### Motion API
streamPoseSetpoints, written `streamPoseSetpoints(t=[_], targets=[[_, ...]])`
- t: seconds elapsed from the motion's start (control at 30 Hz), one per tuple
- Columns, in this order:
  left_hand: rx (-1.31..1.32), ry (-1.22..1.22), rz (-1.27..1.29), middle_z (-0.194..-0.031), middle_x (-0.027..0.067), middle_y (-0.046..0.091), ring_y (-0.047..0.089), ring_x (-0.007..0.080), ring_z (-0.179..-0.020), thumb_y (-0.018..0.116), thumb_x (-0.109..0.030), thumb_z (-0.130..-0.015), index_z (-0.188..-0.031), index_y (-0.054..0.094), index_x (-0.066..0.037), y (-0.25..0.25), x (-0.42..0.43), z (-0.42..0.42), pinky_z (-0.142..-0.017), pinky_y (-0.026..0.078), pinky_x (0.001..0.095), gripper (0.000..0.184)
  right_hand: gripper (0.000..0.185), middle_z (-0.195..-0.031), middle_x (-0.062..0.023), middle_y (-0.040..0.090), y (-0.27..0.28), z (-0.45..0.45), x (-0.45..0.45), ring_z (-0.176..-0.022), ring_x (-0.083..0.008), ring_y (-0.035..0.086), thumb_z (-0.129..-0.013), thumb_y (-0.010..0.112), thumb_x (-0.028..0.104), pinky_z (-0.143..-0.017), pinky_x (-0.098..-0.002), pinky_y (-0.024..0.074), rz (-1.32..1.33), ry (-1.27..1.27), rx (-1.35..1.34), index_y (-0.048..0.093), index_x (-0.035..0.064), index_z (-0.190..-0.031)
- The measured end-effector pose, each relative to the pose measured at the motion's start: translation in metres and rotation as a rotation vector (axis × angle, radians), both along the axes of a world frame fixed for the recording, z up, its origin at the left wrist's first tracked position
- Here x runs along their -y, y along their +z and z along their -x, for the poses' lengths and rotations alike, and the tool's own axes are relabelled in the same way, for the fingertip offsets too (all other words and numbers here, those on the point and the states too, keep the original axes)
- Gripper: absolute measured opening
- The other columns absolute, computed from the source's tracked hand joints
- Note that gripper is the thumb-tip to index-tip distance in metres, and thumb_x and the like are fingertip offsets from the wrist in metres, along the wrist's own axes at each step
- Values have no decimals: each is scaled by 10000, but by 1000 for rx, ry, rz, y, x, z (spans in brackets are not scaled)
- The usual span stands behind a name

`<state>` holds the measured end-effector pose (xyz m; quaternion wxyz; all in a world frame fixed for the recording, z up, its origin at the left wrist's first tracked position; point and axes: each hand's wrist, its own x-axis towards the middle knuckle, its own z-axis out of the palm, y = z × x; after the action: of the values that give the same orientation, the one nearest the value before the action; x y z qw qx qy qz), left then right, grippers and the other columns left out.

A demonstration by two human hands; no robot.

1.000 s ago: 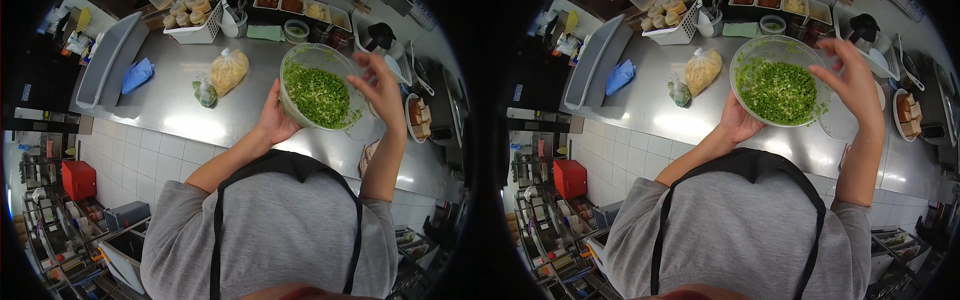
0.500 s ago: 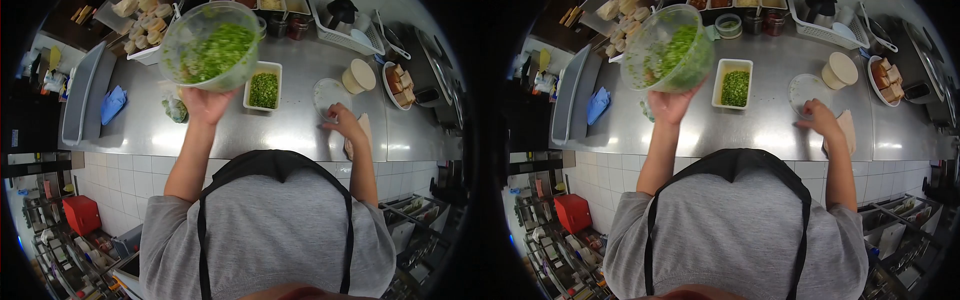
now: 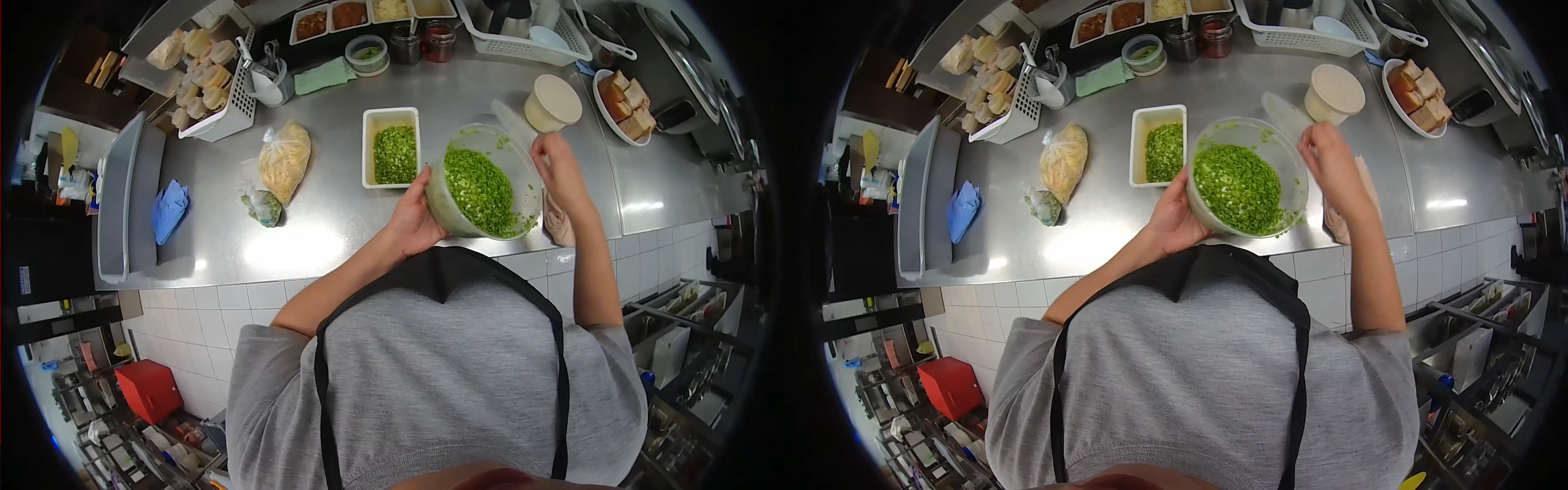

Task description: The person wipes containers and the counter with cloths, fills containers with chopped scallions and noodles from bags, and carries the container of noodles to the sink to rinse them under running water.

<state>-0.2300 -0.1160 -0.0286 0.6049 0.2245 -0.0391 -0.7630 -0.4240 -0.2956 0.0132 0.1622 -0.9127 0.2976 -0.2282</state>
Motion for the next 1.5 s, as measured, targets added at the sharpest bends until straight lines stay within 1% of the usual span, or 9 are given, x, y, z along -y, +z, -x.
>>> streamPoseSetpoints(t=[0.2, 0.27, 0.6, 0.93, 1.03, 1.13, 1.2, 1.43, 1.5], targets=[[-32, -53, -11, -1356, 120, 413, 401, 288, -1259, 228, -498, -963, -1355, 353, -118, -27, 24, 8, -1026, 352, 503, 560, 98, -917, -92, 566, 74, 10, 4, -853, -199, 575, -892, 544, 89, -734, -308, 463, -27, 42, 344, 497, 16, -937], [69, 88, -145, -1367, 115, 399, 385, 290, -1266, 217, -453, -980, -1348, 353, -90, -33, 33, 10, -1044, 326, 493, 535, 114, -924, -53, 576, 81, 15, 2, -879, -137, 566, -917, 521, 104, -720, -270, 474, -360, 12, 715, 483, 28, -994], [544, 211, -120, -1432, 124, 310, 271, 217, -1329, 223, -457, -983, -1385, 235, 27, -2, 39, 12, -1111, 172, 372, 629, 129, -841, 43, 542, -20, 25, 7, -726, -49, 473, -916, 533, 215, -632, -194, 376, -1043, -290, 572, 533, 128, -1012], [1049, 115, -89, -1485, 189, 158, 168, 306, -1372, 385, -492, -933, -1439, 45, 0, 17, 57, -4, -1110, 125, 374, 783, 164, -855, -98, 552, -49, -35, 11, -781, -201, 560, -834, 583, 84, -684, -308, 455, -388, -187, 423, 528, 32, -979], [1616, -74, 92, -1474, 209, 175, 176, 352, -1363, 412, -437, -922, -1425, 150, 15, 9, 68, -13, -1108, 136, 386, 725, 171, -905, -113, 556, -44, -43, 5, -839, -259, 567, -826, 566, 67, -728, -346, 460, -228, -201, 337, 551, 57, -997], [2199, 104, 398, -1487, 180, 158, 130, 340, -1380, 439, -411, -907, -1421, 232, -44, 11, 74, 7, -1090, 115, 525, 665, 211, -956, -111, 556, -43, -45, 3, -901, -300, 551, -826, 548, 58, -766, -383, 455, -156, -147, 262, 578, 94, -1032], [2588, -102, 418, -1478, 155, 200, 157, 348, -1369, 469, -373, -894, -1415, 267, -67, 9, 78, 21, -1053, 122, 606, 637, 237, -966, -94, 555, -43, -45, 2, -919, -303, 543, -835, 539, 65, -778, -392, 452, -120, -133, 216, 599, 129, -1055], [2469, 12, 465, -1466, 159, 223, 176, 350, -1363, 515, -348, -866, -1394, 296, -50, 13, 75, 19, -1051, 143, 604, 644, 202, -986, -92, 559, -44, -40, -5, -931, -304, 541, -834, 558, 97, -798, -388, 449, -5, -206, 323, 614, 96, -1028], [2049, 446, 516, -1469, 185, 193, 157, 373, -1360, 505, -323, -882, -1391, 296, -52, 6, 78, 9, -1079, 173, 517, 614, 192, -1034, -96, 567, -35, -32, -4, -950, -302, 545, -835, 582, 142, -826, -402, 439, 108, -254, 524, 614, 83, -1015]])
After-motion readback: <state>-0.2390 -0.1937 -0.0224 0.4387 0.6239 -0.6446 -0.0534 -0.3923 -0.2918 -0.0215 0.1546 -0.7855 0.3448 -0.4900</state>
